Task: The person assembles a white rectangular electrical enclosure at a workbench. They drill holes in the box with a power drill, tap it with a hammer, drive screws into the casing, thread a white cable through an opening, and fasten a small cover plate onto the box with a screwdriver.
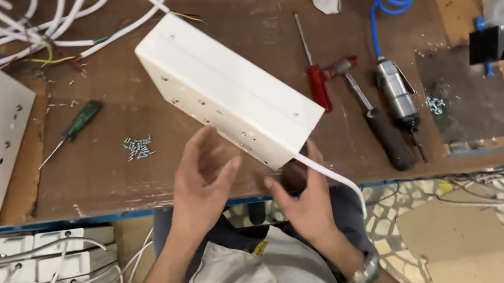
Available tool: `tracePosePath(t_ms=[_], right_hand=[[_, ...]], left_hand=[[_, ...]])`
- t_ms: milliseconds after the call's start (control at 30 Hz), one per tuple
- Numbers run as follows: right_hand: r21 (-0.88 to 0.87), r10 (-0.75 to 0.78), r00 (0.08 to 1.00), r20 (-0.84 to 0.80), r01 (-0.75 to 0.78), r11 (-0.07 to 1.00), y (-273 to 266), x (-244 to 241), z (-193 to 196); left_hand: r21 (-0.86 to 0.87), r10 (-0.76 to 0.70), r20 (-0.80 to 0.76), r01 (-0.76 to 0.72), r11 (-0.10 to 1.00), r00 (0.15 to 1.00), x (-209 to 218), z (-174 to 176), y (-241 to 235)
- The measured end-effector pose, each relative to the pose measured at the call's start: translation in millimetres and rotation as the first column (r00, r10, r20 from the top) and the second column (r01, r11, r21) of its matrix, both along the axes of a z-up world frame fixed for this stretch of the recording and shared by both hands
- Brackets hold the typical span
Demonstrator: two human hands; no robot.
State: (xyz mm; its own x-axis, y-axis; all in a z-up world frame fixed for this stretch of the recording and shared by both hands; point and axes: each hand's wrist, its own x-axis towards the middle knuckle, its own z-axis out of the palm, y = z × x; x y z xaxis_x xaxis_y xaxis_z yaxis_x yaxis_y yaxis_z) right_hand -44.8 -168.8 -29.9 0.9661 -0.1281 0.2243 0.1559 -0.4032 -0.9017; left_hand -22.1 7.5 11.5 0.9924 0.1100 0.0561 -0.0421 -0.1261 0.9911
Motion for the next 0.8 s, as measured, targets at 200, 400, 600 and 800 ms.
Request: tracePosePath(t_ms=[200, 400, 600, 800], right_hand=[[-0.203, -0.046, 0.982, 0.182, 0.084, 0.976, -32.0, -39.5, 36.4], [-0.112, 0.098, 0.979, -0.176, -0.119, 0.987, -33.5, -33.2, 14.9], [0.343, 0.211, 0.968, -0.133, -0.155, 0.927, -23.9, -18.1, -17.8], [0.191, 0.091, 0.988, -0.121, -0.066, 0.979, -22.9, -5.3, -17.5]], left_hand=[[0.093, -0.006, -0.010, 0.007, 0.996, 1.000, -8.9, 11.0, 12.9], [0.339, -0.096, 0.490, -0.088, 0.937, 0.866, 14.7, 58.1, 13.4], [0.721, -0.465, 0.450, -0.003, 0.693, 0.762, 25.0, 68.6, -1.2], [0.902, -0.662, 0.313, 0.006, 0.433, 0.681, 46.6, 69.0, -35.1]])
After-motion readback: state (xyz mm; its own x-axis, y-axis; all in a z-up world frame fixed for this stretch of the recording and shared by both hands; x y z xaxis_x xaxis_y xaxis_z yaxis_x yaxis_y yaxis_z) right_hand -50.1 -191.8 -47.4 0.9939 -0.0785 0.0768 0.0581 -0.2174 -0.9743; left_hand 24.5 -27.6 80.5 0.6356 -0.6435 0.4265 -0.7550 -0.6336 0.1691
